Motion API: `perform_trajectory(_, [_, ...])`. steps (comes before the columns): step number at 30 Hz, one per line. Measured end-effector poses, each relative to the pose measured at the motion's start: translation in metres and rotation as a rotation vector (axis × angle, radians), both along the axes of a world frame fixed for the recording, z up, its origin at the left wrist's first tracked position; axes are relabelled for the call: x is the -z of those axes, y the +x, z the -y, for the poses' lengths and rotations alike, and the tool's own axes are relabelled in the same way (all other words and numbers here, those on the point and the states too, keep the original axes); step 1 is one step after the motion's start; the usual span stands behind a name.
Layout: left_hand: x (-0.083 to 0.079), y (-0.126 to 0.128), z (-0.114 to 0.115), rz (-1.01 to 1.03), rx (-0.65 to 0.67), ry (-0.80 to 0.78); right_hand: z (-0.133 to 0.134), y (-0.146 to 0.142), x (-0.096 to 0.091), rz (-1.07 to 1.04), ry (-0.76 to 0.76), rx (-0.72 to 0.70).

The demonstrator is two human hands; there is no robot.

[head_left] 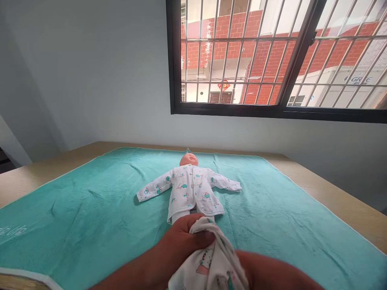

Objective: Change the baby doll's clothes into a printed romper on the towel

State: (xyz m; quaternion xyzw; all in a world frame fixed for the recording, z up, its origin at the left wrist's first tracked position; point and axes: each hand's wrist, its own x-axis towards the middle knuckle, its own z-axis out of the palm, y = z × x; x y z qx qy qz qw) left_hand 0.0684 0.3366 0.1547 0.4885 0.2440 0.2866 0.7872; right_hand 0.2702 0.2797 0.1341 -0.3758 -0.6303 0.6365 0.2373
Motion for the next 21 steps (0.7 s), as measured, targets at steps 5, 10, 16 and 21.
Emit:
perform_trajectory(5, [-0.021, 0.007, -0.038, -0.338, 0.301, 0.271, -0.052, 0.024, 0.01, -0.343, 0.002, 0.379])
perform_trajectory(10, [-0.001, 0.023, -0.077, -0.28, 0.258, 0.247, -0.073, 0.022, 0.043, -0.526, -0.123, 0.464])
perform_trajectory(16, [0.037, 0.034, -0.086, 0.12, 0.043, -0.048, -0.064, 0.022, 0.058, -0.354, -0.171, 0.253])
perform_trajectory(21, [0.03, 0.024, -0.074, 0.169, 0.122, -0.196, -0.065, 0.017, 0.059, -0.532, -0.214, 0.52])
